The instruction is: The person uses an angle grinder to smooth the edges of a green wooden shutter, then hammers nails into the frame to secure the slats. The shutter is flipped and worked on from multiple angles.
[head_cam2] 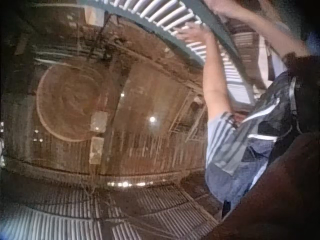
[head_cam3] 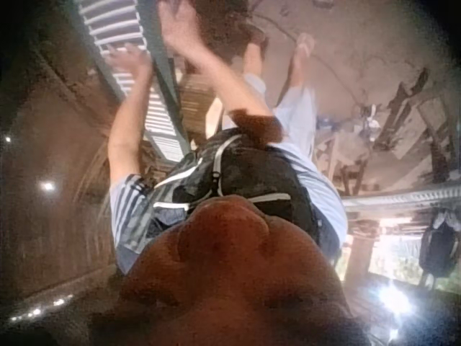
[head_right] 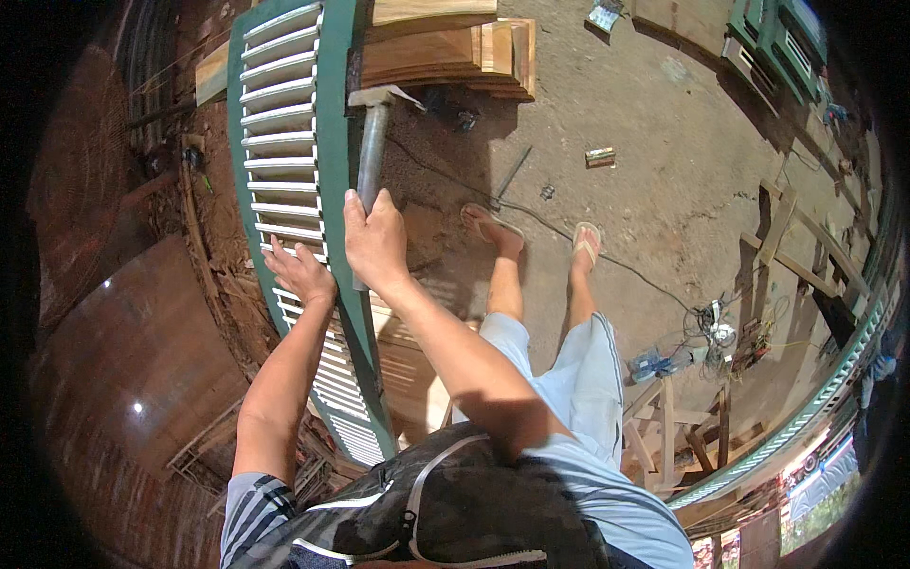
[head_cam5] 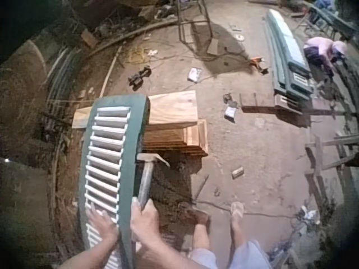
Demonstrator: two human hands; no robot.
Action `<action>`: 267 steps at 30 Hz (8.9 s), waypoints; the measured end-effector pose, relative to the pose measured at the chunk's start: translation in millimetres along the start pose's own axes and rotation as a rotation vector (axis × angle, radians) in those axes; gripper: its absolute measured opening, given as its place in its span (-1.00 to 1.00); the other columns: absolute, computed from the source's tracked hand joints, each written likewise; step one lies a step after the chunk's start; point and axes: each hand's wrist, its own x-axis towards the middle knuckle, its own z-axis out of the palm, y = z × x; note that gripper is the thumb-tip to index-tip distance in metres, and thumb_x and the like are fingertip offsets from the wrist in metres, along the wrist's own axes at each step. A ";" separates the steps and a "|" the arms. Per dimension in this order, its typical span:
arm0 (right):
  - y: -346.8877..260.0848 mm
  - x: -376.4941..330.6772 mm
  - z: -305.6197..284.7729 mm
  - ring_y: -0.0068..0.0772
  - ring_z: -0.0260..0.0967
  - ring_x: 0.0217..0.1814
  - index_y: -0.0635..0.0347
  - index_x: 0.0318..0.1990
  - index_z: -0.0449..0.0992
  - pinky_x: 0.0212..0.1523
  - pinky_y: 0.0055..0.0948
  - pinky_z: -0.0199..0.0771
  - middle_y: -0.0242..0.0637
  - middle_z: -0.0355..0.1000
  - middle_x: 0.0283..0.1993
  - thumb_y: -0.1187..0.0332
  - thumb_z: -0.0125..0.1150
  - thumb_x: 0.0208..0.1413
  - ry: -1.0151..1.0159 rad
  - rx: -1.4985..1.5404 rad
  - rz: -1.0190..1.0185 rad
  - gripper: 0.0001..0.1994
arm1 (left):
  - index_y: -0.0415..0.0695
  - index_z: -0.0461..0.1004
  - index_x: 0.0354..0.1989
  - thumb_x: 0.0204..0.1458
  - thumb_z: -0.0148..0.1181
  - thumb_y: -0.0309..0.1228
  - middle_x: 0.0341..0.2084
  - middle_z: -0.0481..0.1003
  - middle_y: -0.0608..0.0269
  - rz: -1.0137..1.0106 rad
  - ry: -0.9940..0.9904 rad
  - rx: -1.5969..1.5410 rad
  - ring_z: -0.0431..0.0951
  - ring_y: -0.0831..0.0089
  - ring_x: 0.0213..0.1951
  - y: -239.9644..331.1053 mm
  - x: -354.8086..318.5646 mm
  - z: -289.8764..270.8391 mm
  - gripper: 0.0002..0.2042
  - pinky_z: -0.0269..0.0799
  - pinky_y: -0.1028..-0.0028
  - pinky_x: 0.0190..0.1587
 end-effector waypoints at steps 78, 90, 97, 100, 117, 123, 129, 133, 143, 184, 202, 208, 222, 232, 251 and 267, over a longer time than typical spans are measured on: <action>-52.8 53.3 -41.9 -0.52 0.26 -0.75 0.16 -0.32 0.31 -0.74 -0.41 0.29 -0.39 0.32 -0.64 0.15 0.14 0.43 0.136 0.209 0.154 -0.68 | -0.10 0.02 0.57 0.38 -0.14 -0.10 0.59 -0.16 -0.20 -0.033 -0.002 0.037 -0.25 -0.07 0.61 -9.2 6.4 4.0 -0.36 -0.33 -0.17 0.55; -46.1 70.0 -18.2 0.02 0.56 -0.42 0.35 -0.28 0.46 -0.31 -0.02 0.52 0.05 0.50 -0.47 0.10 0.22 0.34 0.009 -0.031 0.070 -0.61 | -0.11 0.00 0.57 0.39 -0.14 -0.13 0.59 -0.18 -0.24 -0.030 -0.021 -0.016 -0.26 -0.10 0.61 -3.0 7.7 2.9 -0.36 -0.36 -0.23 0.53; -31.4 67.1 -10.6 0.28 0.56 -0.24 0.39 -0.28 0.46 -0.16 0.06 0.50 0.23 0.53 -0.36 0.06 0.20 0.33 0.122 -0.040 0.071 -0.56 | -0.09 0.01 0.58 0.38 -0.13 -0.13 0.59 -0.19 -0.20 -0.033 0.003 0.021 -0.26 -0.11 0.61 -12.2 9.0 7.9 -0.36 -0.36 -0.25 0.53; -22.1 76.7 -20.1 0.25 0.56 -0.25 0.39 -0.28 0.45 -0.18 0.06 0.50 0.21 0.53 -0.37 0.05 0.21 0.33 -0.109 -0.195 0.049 -0.55 | -0.08 0.00 0.58 0.39 -0.15 -0.09 0.60 -0.20 -0.18 -0.047 -0.018 0.019 -0.29 -0.08 0.61 -15.4 5.9 6.8 -0.35 -0.38 -0.20 0.55; -36.2 85.1 -33.6 -0.35 0.43 -0.51 0.29 -0.30 0.43 -0.40 -0.19 0.47 -0.22 0.42 -0.53 0.14 0.21 0.35 -0.067 -0.370 -0.078 -0.65 | -0.10 0.02 0.57 0.37 -0.12 -0.10 0.60 -0.20 -0.17 -0.056 0.000 0.026 -0.27 -0.07 0.61 -14.9 11.0 7.1 -0.35 -0.34 -0.18 0.55; -15.5 87.4 -33.1 -0.39 0.40 -0.60 0.23 -0.26 0.40 -0.59 -0.28 0.43 -0.30 0.38 -0.56 0.15 0.19 0.38 -0.055 -0.330 -0.189 -0.69 | -0.09 0.02 0.57 0.38 -0.11 -0.11 0.60 -0.20 -0.16 -0.044 -0.013 0.017 -0.27 -0.05 0.61 -7.5 14.9 7.0 -0.36 -0.32 -0.20 0.54; -39.4 49.8 -33.8 -0.41 0.38 -0.68 0.23 -0.26 0.36 -0.67 -0.27 0.41 -0.35 0.34 -0.61 0.17 0.19 0.37 -0.049 0.038 0.091 -0.70 | -0.08 0.00 0.58 0.38 -0.14 -0.12 0.61 -0.21 -0.14 -0.058 -0.026 0.050 -0.30 -0.04 0.62 -12.5 12.2 6.5 -0.36 -0.34 -0.18 0.55; -49.4 71.1 -50.5 -0.26 0.46 -0.58 0.29 -0.25 0.40 -0.54 -0.16 0.49 -0.20 0.42 -0.55 0.17 0.20 0.36 -0.145 -0.242 0.060 -0.68 | -0.08 0.02 0.58 0.38 -0.14 -0.09 0.61 -0.22 -0.14 -0.065 -0.010 0.030 -0.31 -0.04 0.62 -18.6 12.5 8.8 -0.36 -0.37 -0.15 0.56; -40.6 56.7 -51.2 0.26 0.60 -0.24 0.28 -0.05 0.39 -0.13 0.11 0.53 0.11 0.58 -0.40 0.08 0.19 0.35 0.071 -0.556 -0.258 -0.62 | -0.09 0.01 0.58 0.38 -0.12 -0.11 0.60 -0.20 -0.16 -0.053 0.002 0.044 -0.25 -0.07 0.61 -14.9 11.8 6.9 -0.36 -0.30 -0.16 0.55; -28.7 51.3 -80.8 -0.29 0.50 -0.26 0.17 0.36 0.27 -0.15 -0.25 0.56 -0.09 0.46 -0.30 0.35 0.29 0.30 -0.104 -0.251 -0.215 -0.47 | -0.08 0.00 0.58 0.37 -0.12 -0.09 0.59 -0.19 -0.22 -0.037 0.010 0.025 -0.28 -0.09 0.61 -18.9 16.5 7.5 -0.34 -0.35 -0.18 0.55; -5.6 92.7 2.0 0.22 0.64 -0.10 0.42 0.47 0.13 -0.08 -0.08 0.62 0.33 0.56 -0.12 0.41 0.21 0.25 0.080 -0.239 -0.404 -0.33 | -0.14 0.00 0.57 0.38 -0.14 -0.07 0.59 -0.21 -0.24 -0.040 -0.012 0.015 -0.29 -0.11 0.61 -14.3 13.9 2.6 -0.33 -0.36 -0.20 0.54; -85.0 105.6 -59.5 -0.47 0.41 -0.58 0.27 0.43 0.25 -0.58 -0.43 0.45 -0.32 0.44 -0.42 0.38 0.26 0.22 -0.286 -0.149 -0.048 -0.38 | -0.14 0.01 0.57 0.36 -0.13 -0.08 0.59 -0.20 -0.21 -0.048 -0.006 0.033 -0.29 -0.09 0.61 -23.1 13.2 2.9 -0.33 -0.35 -0.18 0.55; -53.0 81.7 -21.1 -0.63 0.28 -0.69 0.21 0.51 0.11 -0.71 -0.54 0.31 -0.45 0.33 -0.52 0.42 0.18 0.33 -0.243 0.454 0.122 -0.36 | -0.15 -0.01 0.57 0.37 -0.15 -0.08 0.60 -0.26 -0.20 -0.040 -0.028 0.020 -0.32 -0.06 0.62 -15.7 11.8 3.2 -0.33 -0.40 -0.20 0.54; -38.7 58.0 -28.6 -0.66 0.24 -0.68 0.22 0.53 0.06 -0.69 -0.53 0.34 -0.45 0.31 -0.46 0.48 0.18 0.31 -0.140 0.144 0.065 -0.32 | -0.16 -0.03 0.57 0.37 -0.14 -0.10 0.60 -0.28 -0.19 -0.041 -0.067 0.039 -0.33 -0.07 0.62 -14.3 13.1 -0.4 -0.32 -0.39 -0.17 0.55; -25.8 69.9 -36.7 -0.59 0.36 -0.60 0.30 0.47 0.16 -0.59 -0.48 0.43 -0.33 0.44 -0.36 0.31 0.30 0.29 -0.147 0.015 -0.029 -0.33 | -0.10 0.02 0.57 0.37 -0.13 -0.11 0.60 -0.22 -0.09 -0.035 -0.010 0.055 -0.21 -0.04 0.61 -23.7 16.0 8.8 -0.36 -0.32 -0.21 0.54; -33.6 77.9 -29.6 0.15 0.64 -0.12 0.36 0.39 0.22 -0.09 -0.05 0.62 0.27 0.57 -0.17 0.42 0.22 0.20 -0.050 -0.323 -0.220 -0.39 | -0.17 0.01 0.56 0.38 -0.15 -0.09 0.59 -0.24 -0.21 -0.027 -0.032 0.025 -0.28 -0.12 0.61 -11.5 17.7 0.5 -0.34 -0.34 -0.22 0.53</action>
